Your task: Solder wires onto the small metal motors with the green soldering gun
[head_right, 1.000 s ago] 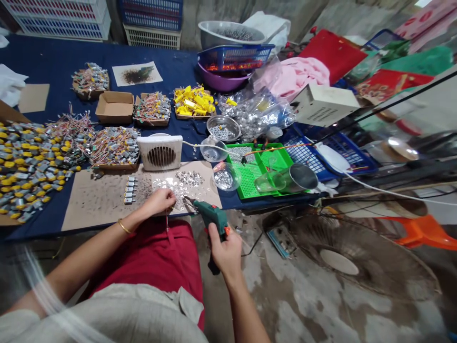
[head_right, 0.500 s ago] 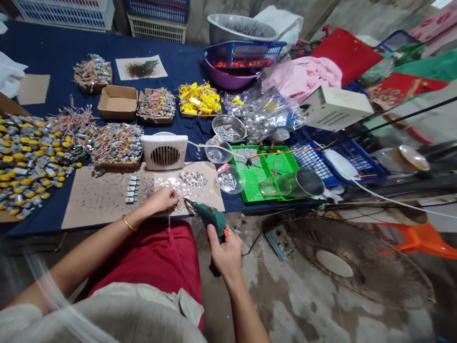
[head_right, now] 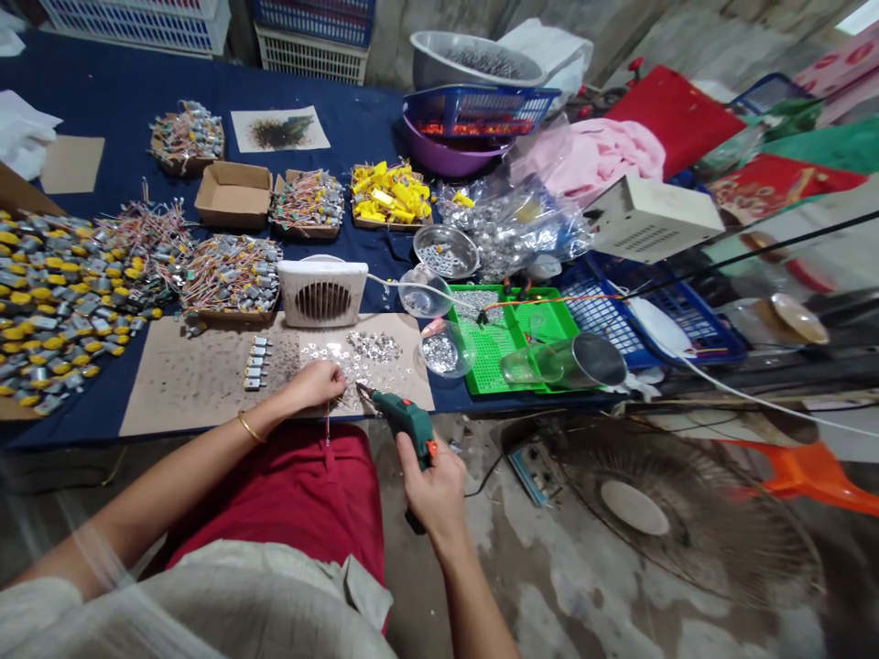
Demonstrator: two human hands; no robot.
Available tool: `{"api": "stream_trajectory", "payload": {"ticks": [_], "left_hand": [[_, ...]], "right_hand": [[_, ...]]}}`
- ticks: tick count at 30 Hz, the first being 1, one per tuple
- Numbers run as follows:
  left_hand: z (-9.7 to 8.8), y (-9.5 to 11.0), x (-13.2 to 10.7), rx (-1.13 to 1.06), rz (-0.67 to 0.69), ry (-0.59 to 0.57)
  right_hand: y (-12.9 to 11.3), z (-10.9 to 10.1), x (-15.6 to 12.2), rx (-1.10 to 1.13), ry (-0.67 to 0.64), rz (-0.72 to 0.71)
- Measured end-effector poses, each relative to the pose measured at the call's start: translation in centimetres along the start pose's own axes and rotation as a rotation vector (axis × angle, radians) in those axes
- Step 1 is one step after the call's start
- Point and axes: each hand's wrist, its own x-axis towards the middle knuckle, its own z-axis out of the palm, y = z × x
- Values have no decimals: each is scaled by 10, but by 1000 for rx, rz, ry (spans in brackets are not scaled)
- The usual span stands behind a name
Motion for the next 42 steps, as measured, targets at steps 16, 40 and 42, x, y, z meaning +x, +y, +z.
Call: {"api": "stream_trajectory", "payload": {"ticks": [16, 40, 42], "left_hand": [[1, 2, 3, 36, -46, -31], [1, 5, 2, 37, -52, 0], [1, 5, 2, 34, -49, 1]], "right_hand": [[-19, -11, 3, -55, -20, -197], [-17, -13, -10, 12, 78, -33], [-17, -13, -10, 14, 75, -29]]}}
